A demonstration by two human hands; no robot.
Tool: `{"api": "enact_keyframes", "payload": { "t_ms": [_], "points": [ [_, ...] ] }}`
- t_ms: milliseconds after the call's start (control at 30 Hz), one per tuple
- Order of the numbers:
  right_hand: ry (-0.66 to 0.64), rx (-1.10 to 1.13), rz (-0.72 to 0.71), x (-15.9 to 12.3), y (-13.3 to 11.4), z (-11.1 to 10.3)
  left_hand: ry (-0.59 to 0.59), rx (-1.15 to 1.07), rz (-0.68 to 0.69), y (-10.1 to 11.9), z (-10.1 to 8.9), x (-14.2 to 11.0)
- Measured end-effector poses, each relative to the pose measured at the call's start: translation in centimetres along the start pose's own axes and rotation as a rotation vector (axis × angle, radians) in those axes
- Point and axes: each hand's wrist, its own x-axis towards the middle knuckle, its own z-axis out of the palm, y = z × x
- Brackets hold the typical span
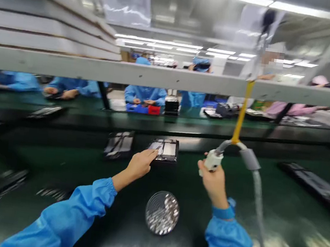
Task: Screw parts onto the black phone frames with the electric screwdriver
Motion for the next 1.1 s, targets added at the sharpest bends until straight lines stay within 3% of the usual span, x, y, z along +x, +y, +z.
{"api": "enact_keyframes", "payload": {
  "t_ms": [133,233,267,333,400,433,500,567,667,733,900,1100],
  "points": [
    [-0.035,0.039,0.108,-0.1,-0.1,-0.1,0.032,0.135,-0.061,-1.4,-3.8,-14.7],
    [-0.025,0.034,0.120,-0.5,-0.6,-0.3,0.156,0.322,0.084,0.3,-4.1,-25.5],
    [-0.013,0.030,0.113,-0.6,-0.8,-0.3,0.138,0.355,0.102,1.0,-4.0,-28.3],
    [0.009,0.035,0.102,-0.8,-0.9,-0.3,-0.065,0.320,0.164,2.0,-3.7,-31.8],
    [0.025,0.050,0.112,-0.9,-0.8,-0.2,-0.236,0.187,0.158,1.7,-3.8,-32.0],
    [0.028,0.058,0.122,-1.0,-0.7,-0.1,-0.253,0.123,0.115,0.9,-4.0,-31.0],
    [0.022,0.063,0.143,-1.0,-0.5,0.1,-0.151,0.076,-0.111,-2.3,-4.3,-27.9],
    [0.014,0.066,0.152,-1.2,-0.3,0.3,-0.079,0.111,-0.249,-6.6,-4.2,-24.5],
    [-0.001,0.066,0.140,-1.4,0.0,0.5,-0.081,0.118,-0.353,-12.1,-3.3,-21.6],
    [-0.008,0.059,0.139,-1.5,0.1,0.5,-0.102,0.098,-0.390,-14.1,-2.5,-21.3],
    [0.009,0.063,0.177,-1.6,-0.2,0.6,-0.109,-0.019,-0.460,-15.4,-1.8,-22.4],
    [-0.013,0.040,0.133,-1.7,-0.4,0.8,-0.006,-0.266,-0.565,-15.3,-3.9,-20.8]
  ]
}}
